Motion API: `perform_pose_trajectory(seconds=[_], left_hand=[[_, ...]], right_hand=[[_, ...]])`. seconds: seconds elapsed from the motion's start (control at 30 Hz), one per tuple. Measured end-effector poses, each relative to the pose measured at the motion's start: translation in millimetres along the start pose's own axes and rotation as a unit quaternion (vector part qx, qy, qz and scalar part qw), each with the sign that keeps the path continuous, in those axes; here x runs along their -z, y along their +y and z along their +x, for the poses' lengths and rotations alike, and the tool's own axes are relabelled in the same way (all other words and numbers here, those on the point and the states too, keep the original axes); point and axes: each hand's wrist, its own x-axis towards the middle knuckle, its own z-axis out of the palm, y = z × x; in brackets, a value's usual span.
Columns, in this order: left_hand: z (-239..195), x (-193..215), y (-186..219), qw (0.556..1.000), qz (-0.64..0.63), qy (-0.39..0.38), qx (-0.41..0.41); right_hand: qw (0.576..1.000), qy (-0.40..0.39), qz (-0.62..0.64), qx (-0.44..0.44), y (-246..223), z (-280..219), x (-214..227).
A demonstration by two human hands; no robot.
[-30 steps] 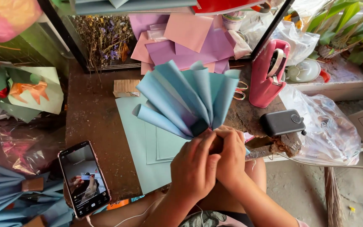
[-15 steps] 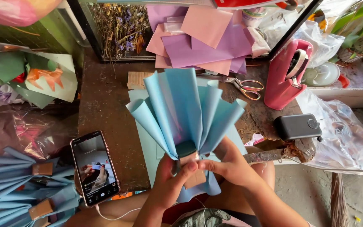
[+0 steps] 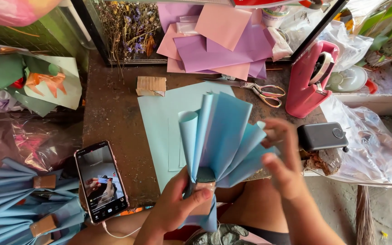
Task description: Folding and stapling light blue paper to create decorative wrappers for flower bouquets.
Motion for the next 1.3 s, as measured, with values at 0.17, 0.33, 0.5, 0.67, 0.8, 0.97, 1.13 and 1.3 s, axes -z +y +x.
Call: perform_pose_trajectory(seconds=[0.17, 0.33, 0.5, 0.67, 0.8, 0.97, 1.13, 1.3], left_hand=[[-6.7, 12.1, 19.8, 0.995, 0.086, -0.047, 0.028], [-6.2, 19.6, 23.6, 0.99, 0.054, -0.124, 0.042], [-4.2, 24.0, 22.2, 0.936, 0.288, -0.191, 0.065], [-10.6, 25.6, 15.5, 0.963, 0.207, -0.164, 0.059], [-16.7, 39.9, -8.2, 0.994, 0.067, -0.072, 0.035], [-15.4, 44.7, -26.3, 0.999, -0.001, -0.027, 0.024], [-17.1, 36.6, -6.1, 0.999, 0.008, -0.021, 0.038], [-16.4, 14.2, -10.1, 0.98, 0.052, 0.193, 0.001]], right_hand=[[0.983, -0.012, -0.074, 0.17, -38.0, 28.2, 27.0], [0.893, -0.124, -0.285, 0.325, -73.1, 68.5, 20.2], [0.901, -0.244, -0.201, 0.298, -68.4, 93.4, 0.2], [0.93, -0.157, -0.191, 0.272, -81.1, 75.2, 14.5], [0.967, -0.145, -0.135, 0.159, -70.5, 47.0, 41.6], [0.968, -0.145, -0.166, 0.117, -34.9, 24.8, 22.8], [0.985, -0.121, -0.081, 0.092, -24.7, 22.7, 24.6], [0.993, 0.028, 0.113, -0.015, 2.7, 5.4, 13.8]])
